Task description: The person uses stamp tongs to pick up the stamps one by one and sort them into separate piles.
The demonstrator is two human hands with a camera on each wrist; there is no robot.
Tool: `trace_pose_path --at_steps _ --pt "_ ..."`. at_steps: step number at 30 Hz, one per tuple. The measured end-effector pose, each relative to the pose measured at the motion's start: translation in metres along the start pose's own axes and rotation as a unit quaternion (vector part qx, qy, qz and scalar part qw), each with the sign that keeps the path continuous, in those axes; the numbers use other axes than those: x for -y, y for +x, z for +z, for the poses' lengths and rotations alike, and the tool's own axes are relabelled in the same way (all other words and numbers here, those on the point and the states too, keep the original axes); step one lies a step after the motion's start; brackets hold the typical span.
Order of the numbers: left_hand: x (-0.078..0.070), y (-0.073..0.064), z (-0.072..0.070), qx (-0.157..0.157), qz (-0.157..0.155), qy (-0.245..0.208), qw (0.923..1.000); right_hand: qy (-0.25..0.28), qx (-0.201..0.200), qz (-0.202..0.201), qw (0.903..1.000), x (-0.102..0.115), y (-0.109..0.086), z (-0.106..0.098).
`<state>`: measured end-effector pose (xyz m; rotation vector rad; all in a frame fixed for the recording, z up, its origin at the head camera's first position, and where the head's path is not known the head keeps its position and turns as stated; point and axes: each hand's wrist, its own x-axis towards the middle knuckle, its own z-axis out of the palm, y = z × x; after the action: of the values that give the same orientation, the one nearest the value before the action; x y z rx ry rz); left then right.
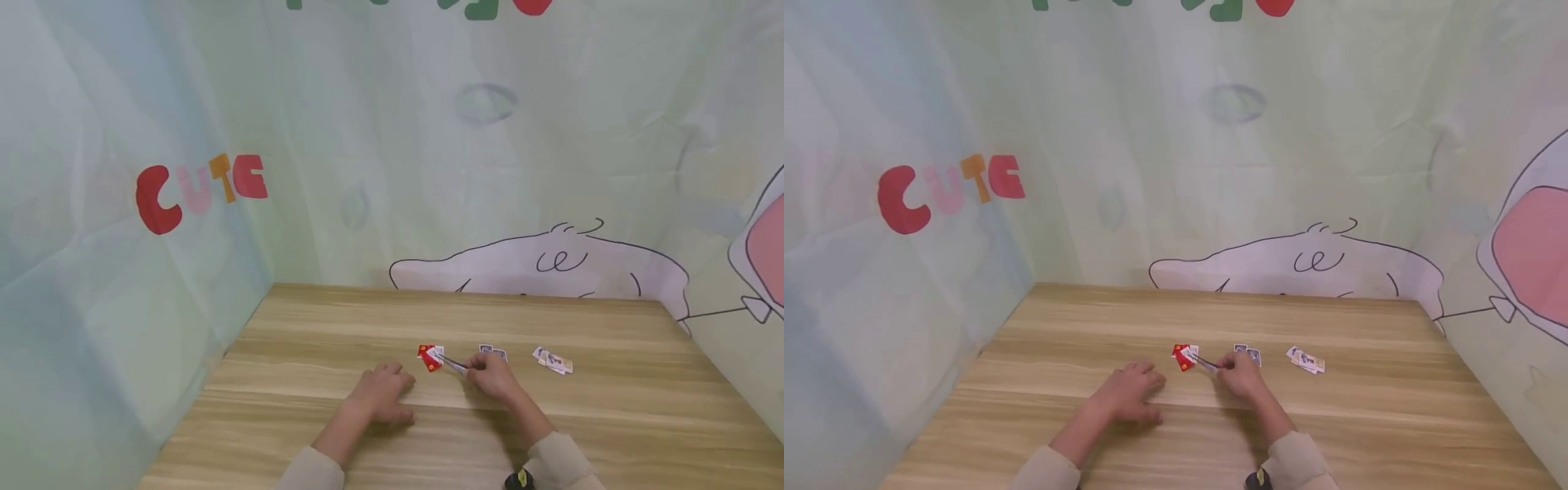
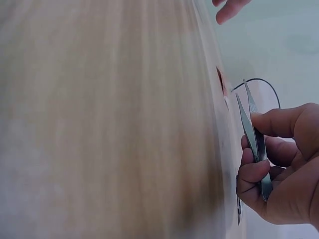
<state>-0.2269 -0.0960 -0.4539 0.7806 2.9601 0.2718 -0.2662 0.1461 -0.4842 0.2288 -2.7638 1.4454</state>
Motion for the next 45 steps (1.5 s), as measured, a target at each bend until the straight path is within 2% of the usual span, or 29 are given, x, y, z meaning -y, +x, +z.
trace_pose_path --at_steps 4,12,17,20,25,30,35,41,45 --pt "-0.004 -0.01 -0.002 -0.007 -0.014 -0.012 0.9998 0.025 -0.002 0.012 0.9996 0.002 -0.006 -0.003" --pt "-0.012 -0.025 -0.002 -0.01 -0.026 -0.039 0.9989 0.02 -0.023 0.01 0.9995 0.004 -0.023 -0.011" --pt "-0.018 -0.033 -0.002 -0.008 -0.035 -0.056 0.9977 0.068 -0.028 0.051 0.996 0.003 -0.034 -0.013" --pt "-0.022 -0.034 -0.004 -0.016 -0.035 -0.054 0.9978 0.09 -0.038 0.068 0.9929 0.004 -0.038 -0.019" --pt "-0.028 -0.035 -0.008 -0.028 -0.035 -0.06 0.9972 0.109 -0.054 0.07 0.9901 0.003 -0.045 -0.026" --pt "-0.035 -0.038 -0.009 -0.034 -0.044 -0.077 0.9955 0.106 -0.062 0.078 0.9894 0.002 -0.053 -0.03" --pt "-0.042 -0.041 -0.011 -0.04 -0.056 -0.091 0.9935 0.09 -0.051 0.09 0.9906 -0.002 -0.061 -0.03" --pt "-0.051 -0.04 -0.015 -0.064 -0.052 -0.092 0.9923 0.097 -0.049 0.119 0.9869 -0.003 -0.069 -0.03" --pt "-0.054 -0.038 -0.012 -0.062 -0.058 -0.085 0.9928 0.099 -0.055 0.114 0.987 -0.002 -0.074 -0.031"
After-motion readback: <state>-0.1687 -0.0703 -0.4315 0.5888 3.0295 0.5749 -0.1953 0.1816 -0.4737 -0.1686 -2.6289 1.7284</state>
